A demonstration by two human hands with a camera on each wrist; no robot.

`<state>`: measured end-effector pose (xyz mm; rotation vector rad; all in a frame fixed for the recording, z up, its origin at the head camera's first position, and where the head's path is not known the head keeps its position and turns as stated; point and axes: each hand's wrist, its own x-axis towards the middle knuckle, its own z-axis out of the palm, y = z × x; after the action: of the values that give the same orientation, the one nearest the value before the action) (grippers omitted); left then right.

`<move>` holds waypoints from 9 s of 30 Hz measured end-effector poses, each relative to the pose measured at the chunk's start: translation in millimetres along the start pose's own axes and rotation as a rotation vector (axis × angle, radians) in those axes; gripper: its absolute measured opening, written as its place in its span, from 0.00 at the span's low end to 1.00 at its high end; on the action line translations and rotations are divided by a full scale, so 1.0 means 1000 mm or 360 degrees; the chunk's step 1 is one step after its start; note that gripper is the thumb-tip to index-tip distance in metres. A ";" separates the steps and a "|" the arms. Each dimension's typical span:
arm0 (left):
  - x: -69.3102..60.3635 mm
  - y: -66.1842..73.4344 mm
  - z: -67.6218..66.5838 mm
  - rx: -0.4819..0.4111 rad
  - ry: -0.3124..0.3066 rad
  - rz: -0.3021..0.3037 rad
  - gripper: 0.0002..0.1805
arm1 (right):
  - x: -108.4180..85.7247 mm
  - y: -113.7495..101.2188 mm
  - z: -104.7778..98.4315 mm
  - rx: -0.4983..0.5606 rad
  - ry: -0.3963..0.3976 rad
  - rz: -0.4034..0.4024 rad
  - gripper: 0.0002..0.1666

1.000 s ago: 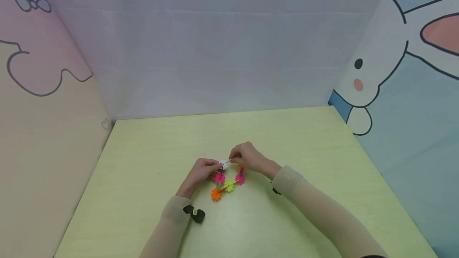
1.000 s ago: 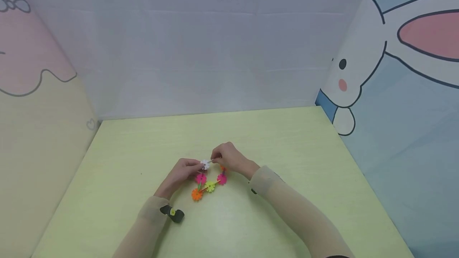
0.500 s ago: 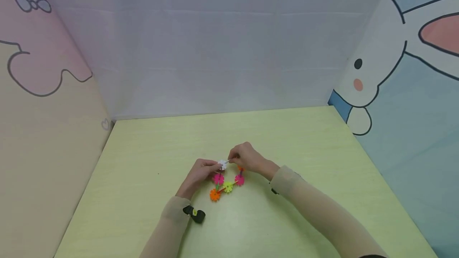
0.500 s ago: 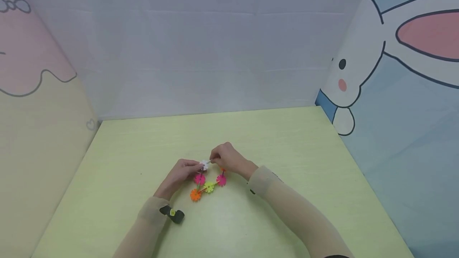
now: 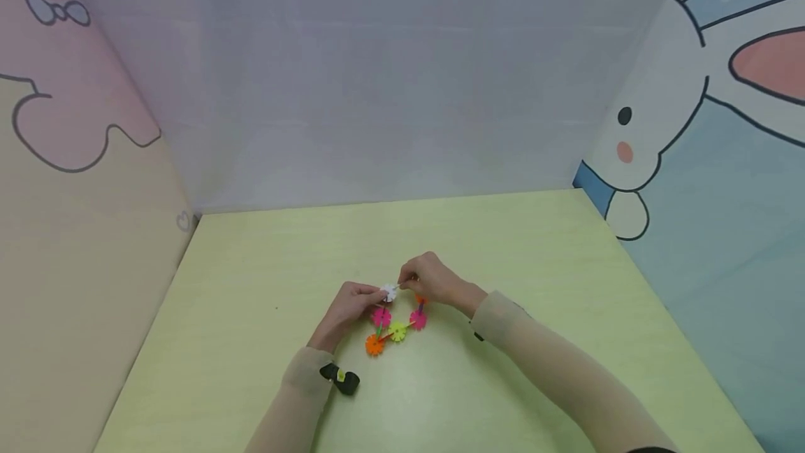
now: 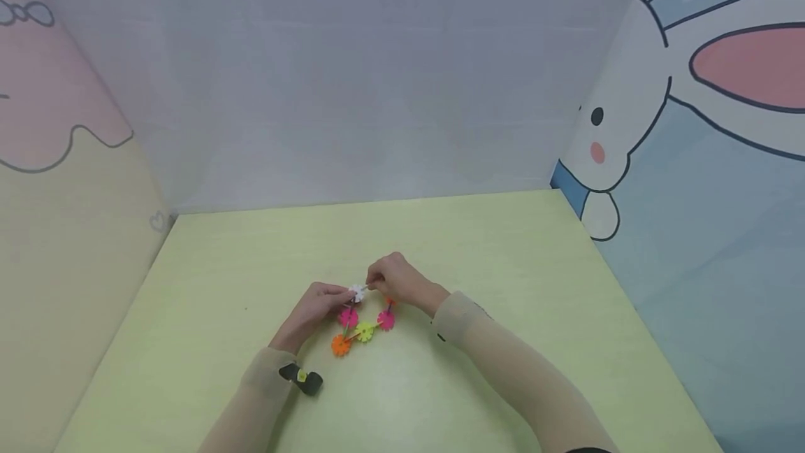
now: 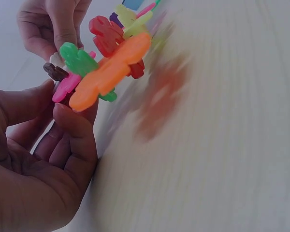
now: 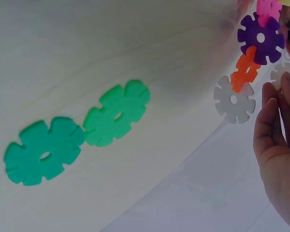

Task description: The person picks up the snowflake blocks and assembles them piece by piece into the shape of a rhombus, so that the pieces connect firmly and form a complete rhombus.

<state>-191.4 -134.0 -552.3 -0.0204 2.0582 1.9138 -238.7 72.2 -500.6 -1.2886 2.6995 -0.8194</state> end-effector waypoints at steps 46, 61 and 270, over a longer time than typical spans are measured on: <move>-0.004 0.004 0.003 0.0104 -0.0101 -0.0026 0.14 | -0.009 -0.002 -0.011 0.0069 -0.0085 0.0103 0.09; -0.003 0.000 0.003 -0.0026 -0.0097 -0.0032 0.13 | -0.041 0.025 -0.032 0.0027 0.0004 0.0320 0.10; 0.008 0.008 0.006 0.0145 0.0094 -0.0171 0.11 | -0.099 0.044 -0.057 0.0051 -0.0449 0.0759 0.18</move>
<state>-199.9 -125.6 -546.7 -0.1644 2.1350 1.7741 -220.2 192.8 -490.5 -0.6431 2.5806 -0.5709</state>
